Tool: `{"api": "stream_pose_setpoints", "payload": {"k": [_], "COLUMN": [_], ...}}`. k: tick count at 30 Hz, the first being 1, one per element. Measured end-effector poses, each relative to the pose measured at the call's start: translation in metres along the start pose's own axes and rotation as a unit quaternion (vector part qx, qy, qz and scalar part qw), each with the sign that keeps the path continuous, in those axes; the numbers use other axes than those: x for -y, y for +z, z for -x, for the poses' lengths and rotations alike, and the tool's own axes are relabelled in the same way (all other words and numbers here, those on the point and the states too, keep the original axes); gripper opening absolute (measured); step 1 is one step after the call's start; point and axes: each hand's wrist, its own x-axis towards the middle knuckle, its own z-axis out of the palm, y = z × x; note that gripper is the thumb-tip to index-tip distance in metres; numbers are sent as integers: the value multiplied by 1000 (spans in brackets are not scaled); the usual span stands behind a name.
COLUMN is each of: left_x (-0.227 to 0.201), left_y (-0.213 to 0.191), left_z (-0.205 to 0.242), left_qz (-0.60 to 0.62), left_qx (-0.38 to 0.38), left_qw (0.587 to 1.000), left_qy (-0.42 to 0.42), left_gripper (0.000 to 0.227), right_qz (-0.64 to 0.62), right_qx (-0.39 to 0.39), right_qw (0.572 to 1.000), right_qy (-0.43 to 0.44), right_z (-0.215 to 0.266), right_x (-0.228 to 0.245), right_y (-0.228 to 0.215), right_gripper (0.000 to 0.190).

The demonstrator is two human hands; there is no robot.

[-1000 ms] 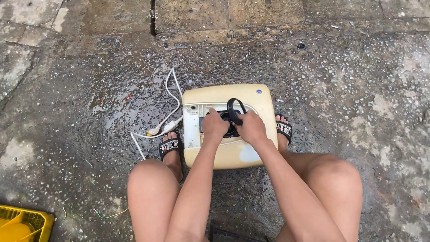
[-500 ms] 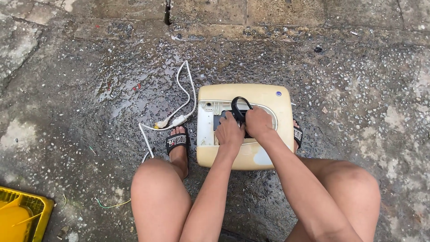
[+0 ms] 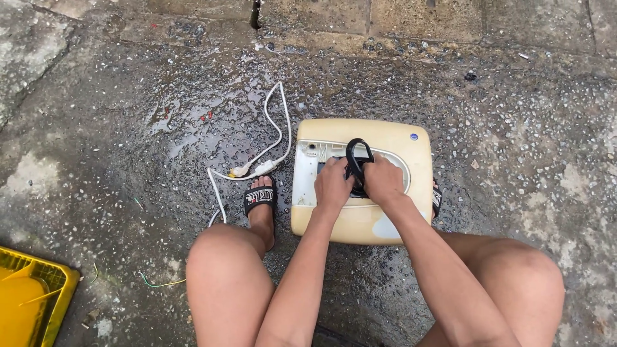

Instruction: Cleaning and reassembling the internal components of a water heater appliance

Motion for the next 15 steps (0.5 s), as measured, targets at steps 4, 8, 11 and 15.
{"api": "stream_pose_setpoints", "payload": {"k": [4,8,11,15], "left_x": [2,19,26,32], "left_y": [-3,10,27,40], "left_z": [-16,-33,-41,-42], "left_qz": [-30,-75,-118,-161], "left_qx": [9,15,12,1], "left_qw": [999,990,981,971], "left_qy": [27,119,150,179], "left_gripper": [13,8,15,14], "right_qz": [7,4,-5,-16], "right_qx": [-7,2,1,-11], "right_qw": [1000,1000,1000,1000], "right_qy": [-18,3,12,3], "right_z": [-2,0,6,18], "right_x": [-2,-4,-7,-2], "right_y": [5,0,1,-10], "right_gripper": [23,21,22,23]}}
